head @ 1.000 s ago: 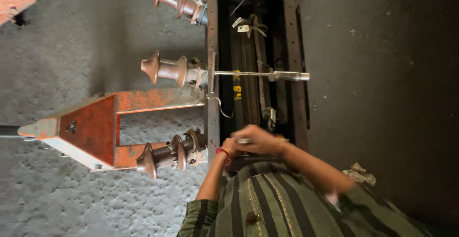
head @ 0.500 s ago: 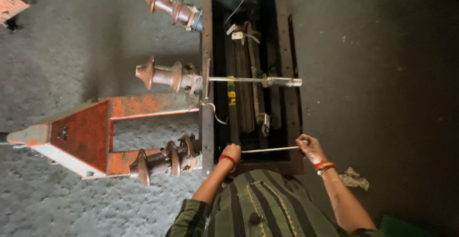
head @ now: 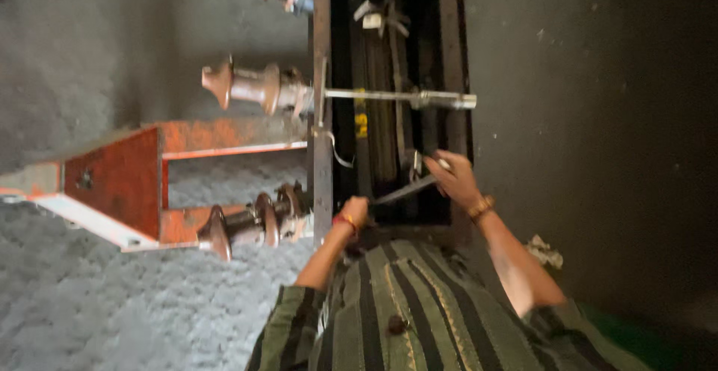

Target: The person uses a metal rod to scrape and clean the interior of a large, rectangular metal machine housing. They repeatedly insert the rod into the housing and move it back and forth to dislodge debris.

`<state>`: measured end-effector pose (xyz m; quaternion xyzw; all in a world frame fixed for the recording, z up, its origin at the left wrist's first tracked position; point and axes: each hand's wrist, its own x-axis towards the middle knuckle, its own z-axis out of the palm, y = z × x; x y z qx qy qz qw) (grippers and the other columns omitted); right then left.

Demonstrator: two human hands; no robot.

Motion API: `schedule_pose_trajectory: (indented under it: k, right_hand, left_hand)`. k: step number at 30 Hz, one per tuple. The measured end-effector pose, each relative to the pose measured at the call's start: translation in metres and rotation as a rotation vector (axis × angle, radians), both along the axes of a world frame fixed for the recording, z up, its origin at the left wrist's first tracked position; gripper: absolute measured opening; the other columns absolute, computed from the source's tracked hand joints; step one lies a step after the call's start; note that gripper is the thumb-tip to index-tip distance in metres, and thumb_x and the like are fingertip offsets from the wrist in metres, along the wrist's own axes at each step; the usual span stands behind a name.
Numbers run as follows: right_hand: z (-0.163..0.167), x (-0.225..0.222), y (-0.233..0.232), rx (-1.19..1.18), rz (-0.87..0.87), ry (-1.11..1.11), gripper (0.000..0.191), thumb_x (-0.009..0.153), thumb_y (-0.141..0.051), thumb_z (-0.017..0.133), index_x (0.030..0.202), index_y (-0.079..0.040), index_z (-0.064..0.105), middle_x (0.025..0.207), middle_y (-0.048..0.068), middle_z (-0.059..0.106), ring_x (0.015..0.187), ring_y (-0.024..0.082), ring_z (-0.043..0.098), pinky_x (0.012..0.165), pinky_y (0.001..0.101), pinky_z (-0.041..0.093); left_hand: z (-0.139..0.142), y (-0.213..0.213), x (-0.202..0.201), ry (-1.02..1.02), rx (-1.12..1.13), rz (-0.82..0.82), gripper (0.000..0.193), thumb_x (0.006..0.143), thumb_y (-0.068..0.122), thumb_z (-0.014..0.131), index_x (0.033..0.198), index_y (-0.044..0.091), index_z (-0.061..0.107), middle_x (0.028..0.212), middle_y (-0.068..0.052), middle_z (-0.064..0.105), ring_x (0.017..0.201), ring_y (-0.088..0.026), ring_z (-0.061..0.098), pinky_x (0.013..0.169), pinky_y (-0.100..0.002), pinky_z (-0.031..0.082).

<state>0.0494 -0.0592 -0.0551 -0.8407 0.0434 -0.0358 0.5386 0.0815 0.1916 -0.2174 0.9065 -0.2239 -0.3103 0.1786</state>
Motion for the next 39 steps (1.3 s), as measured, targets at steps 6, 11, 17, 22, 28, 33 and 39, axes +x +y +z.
schedule_pose_trajectory:
  k: [6, 11, 17, 22, 28, 33, 39]
  right_hand:
    - [0.049, 0.052, 0.094, 0.090, 0.366, 0.100, 0.030, 0.095, -0.027, 0.076, 0.085, -0.003, 0.063, 0.060, 0.003, 0.056, 0.047, 0.008, 0.051, 0.042, 0.0295, 0.041]
    - [0.046, 0.081, 0.181, -0.219, 0.684, -0.009, 0.047, 0.101, -0.040, 0.070, 0.084, 0.003, 0.059, 0.068, 0.019, 0.057, 0.057, 0.029, 0.054, 0.058, 0.0412, 0.045]
    - [0.029, 0.079, 0.195, -0.015, 0.710, -0.164, 0.037, 0.102, -0.035, 0.065, 0.093, 0.001, 0.062, 0.071, 0.013, 0.061, 0.058, 0.024, 0.060, 0.053, 0.0395, 0.047]
    - [0.044, 0.076, 0.182, -0.121, 0.713, 0.033, 0.042, 0.105, -0.036, 0.067, 0.088, 0.001, 0.057, 0.067, 0.017, 0.054, 0.056, 0.026, 0.051, 0.056, 0.0422, 0.042]
    - [0.059, 0.020, 0.112, 0.084, 0.878, -0.009, 0.020, 0.103, -0.023, 0.063, 0.098, -0.004, 0.058, 0.075, 0.005, 0.065, 0.065, 0.016, 0.066, 0.057, 0.0312, 0.052]
    - [0.017, -0.033, -0.032, 0.224, 0.679, 0.290, 0.008, 0.100, -0.014, 0.063, 0.099, -0.008, 0.068, 0.075, 0.002, 0.067, 0.063, 0.012, 0.066, 0.053, 0.0281, 0.056]
    - [-0.045, -0.094, -0.098, 0.697, 0.225, 0.399, 0.007, 0.103, -0.007, 0.066, 0.109, -0.004, 0.068, 0.090, 0.006, 0.066, 0.078, 0.013, 0.064, 0.068, 0.0312, 0.055]
  left_hand:
    - [-0.015, 0.011, 0.014, 0.010, -0.107, -0.079, 0.034, 0.076, 0.034, 0.081, 0.089, 0.003, 0.075, 0.092, -0.023, 0.070, 0.088, -0.040, 0.071, 0.076, -0.049, 0.060]
    - [-0.020, 0.020, 0.000, 0.250, -0.465, 0.209, 0.042, 0.081, 0.019, 0.082, 0.114, 0.004, 0.061, 0.105, -0.013, 0.066, 0.093, -0.027, 0.065, 0.076, -0.037, 0.055]
    - [-0.023, 0.021, -0.015, 0.427, -0.678, 0.421, 0.047, 0.088, 0.006, 0.082, 0.127, 0.003, 0.056, 0.106, -0.011, 0.064, 0.092, -0.020, 0.061, 0.075, -0.031, 0.051]
    - [-0.022, 0.015, -0.020, 0.407, -0.973, 0.450, 0.072, 0.074, 0.004, 0.079, 0.139, 0.011, 0.047, 0.125, -0.004, 0.064, 0.109, -0.016, 0.062, 0.086, -0.033, 0.056]
    - [-0.008, 0.015, -0.031, -0.088, -0.271, 0.103, 0.023, 0.079, 0.025, 0.082, 0.090, 0.005, 0.078, 0.093, -0.020, 0.076, 0.092, -0.044, 0.072, 0.080, -0.050, 0.058]
    - [0.010, -0.005, -0.036, 0.024, 0.041, 0.071, 0.021, 0.078, 0.018, 0.076, 0.092, 0.003, 0.079, 0.099, -0.026, 0.073, 0.095, -0.042, 0.073, 0.082, -0.047, 0.060]
    - [0.003, -0.035, -0.047, -0.092, 0.181, -0.103, 0.021, 0.092, 0.012, 0.060, 0.097, 0.008, 0.080, 0.100, -0.018, 0.077, 0.094, -0.034, 0.076, 0.078, -0.048, 0.063]
